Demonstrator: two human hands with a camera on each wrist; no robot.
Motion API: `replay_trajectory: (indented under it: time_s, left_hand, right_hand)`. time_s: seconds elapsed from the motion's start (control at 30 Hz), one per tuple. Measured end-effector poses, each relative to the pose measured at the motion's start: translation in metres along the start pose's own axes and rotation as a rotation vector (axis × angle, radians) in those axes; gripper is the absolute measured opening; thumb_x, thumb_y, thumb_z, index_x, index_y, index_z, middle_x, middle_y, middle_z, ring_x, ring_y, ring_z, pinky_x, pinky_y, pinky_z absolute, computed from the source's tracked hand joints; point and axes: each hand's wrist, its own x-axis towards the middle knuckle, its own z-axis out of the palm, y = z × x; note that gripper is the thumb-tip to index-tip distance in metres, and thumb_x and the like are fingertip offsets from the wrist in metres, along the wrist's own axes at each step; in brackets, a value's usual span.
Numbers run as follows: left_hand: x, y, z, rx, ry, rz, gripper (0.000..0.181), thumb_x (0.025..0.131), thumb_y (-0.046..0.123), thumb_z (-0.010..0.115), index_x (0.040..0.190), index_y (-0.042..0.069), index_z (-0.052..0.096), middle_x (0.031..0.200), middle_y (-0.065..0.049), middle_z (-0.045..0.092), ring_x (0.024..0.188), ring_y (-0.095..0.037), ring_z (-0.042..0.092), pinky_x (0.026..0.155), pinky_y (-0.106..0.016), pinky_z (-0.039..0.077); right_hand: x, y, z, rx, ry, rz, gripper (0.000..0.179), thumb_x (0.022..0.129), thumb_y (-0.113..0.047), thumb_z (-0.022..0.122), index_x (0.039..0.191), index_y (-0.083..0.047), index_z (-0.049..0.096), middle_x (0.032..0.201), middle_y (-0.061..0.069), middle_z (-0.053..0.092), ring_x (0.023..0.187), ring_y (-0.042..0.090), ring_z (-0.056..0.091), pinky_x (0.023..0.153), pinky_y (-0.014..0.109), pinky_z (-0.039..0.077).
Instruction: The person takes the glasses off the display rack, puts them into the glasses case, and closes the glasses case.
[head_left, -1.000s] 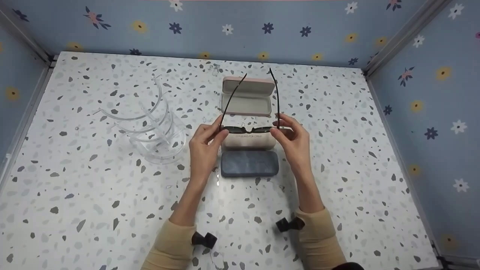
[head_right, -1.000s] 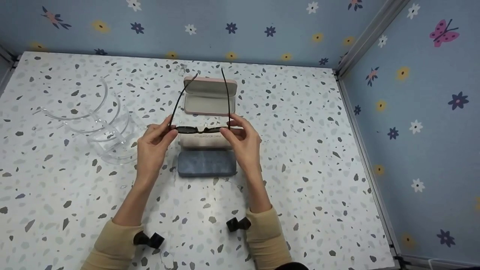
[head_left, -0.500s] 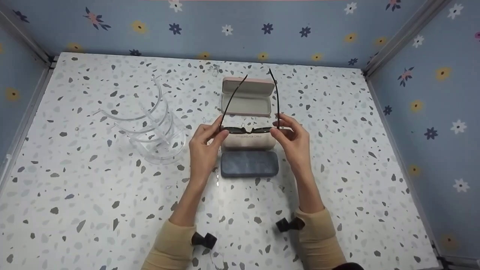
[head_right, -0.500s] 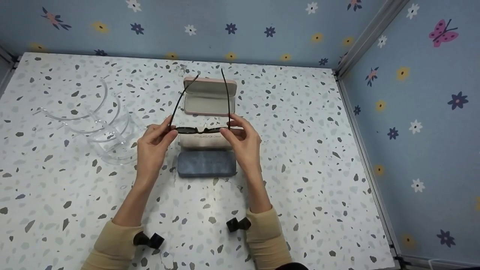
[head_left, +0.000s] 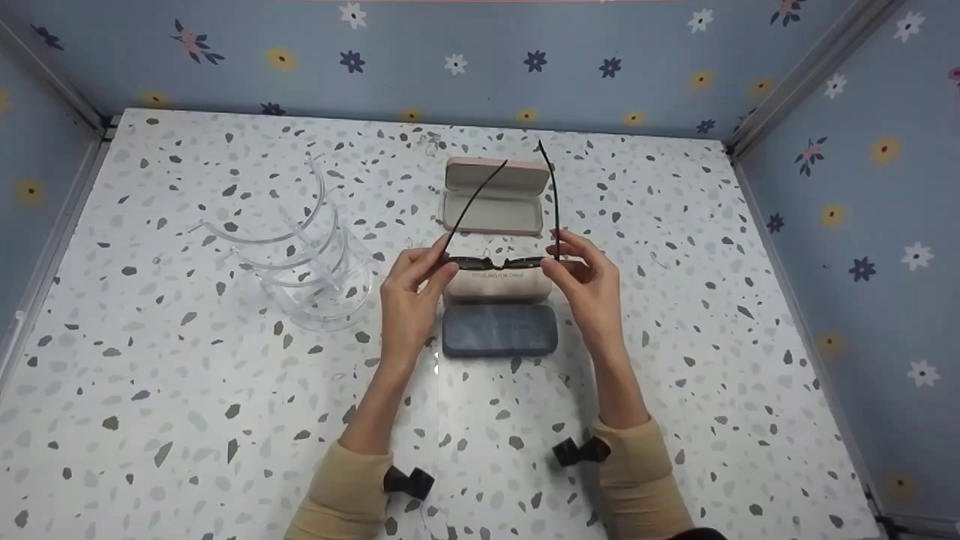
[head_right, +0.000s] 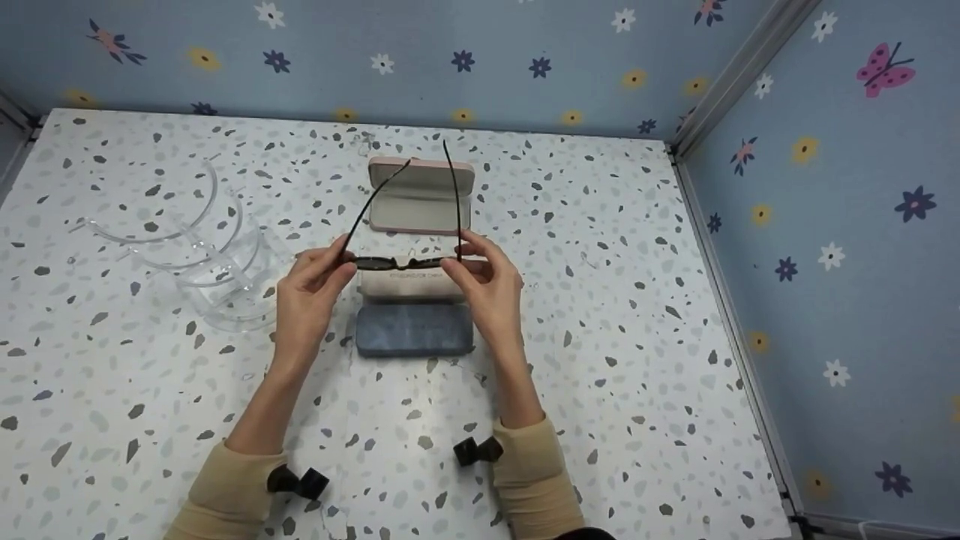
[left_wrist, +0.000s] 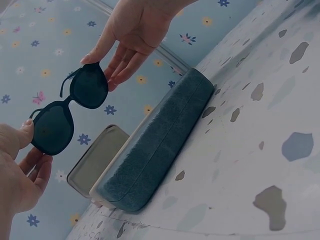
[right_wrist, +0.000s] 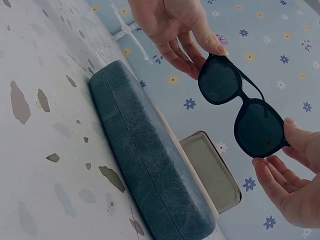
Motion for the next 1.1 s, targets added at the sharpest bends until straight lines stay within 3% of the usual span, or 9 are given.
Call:
replay_trajectory:
  time_s: [0.73, 1.1]
  left_hand:
    - [0.0003, 0.0004, 0.0000, -0.011, -0.024, -0.010, 0.040, 0.091, 0.017, 0.077, 0.130, 0.014, 0.072, 0.114, -0.007, 0.065, 0.100, -0.010, 0.066, 0.092, -0.018, 0.055]
    - [0.0005, 0.0006, 0.0001, -0.007, -0.041, -0.004, 0.038, 0.090, 0.018, 0.078, 0.128, 0.016, 0.074, 0.116, -0.008, 0.066, 0.102, -0.012, 0.068, 0.090, -0.017, 0.054]
  right_hand:
    - [0.0008, -0.0003, -0.0007, 0.030, -0.009, 0.000, 0.042, 0.092, -0.003, 0.076, 0.133, -0.003, 0.067, 0.113, 0.026, 0.066, 0.086, 0.012, 0.074, 0.081, 0.023, 0.062]
    - [0.0005, -0.0003, -0.0024, 0.006, -0.011, 0.010, 0.045, 0.093, -0.005, 0.075, 0.137, -0.009, 0.067, 0.115, 0.024, 0.068, 0.087, 0.012, 0.075, 0.080, 0.023, 0.061]
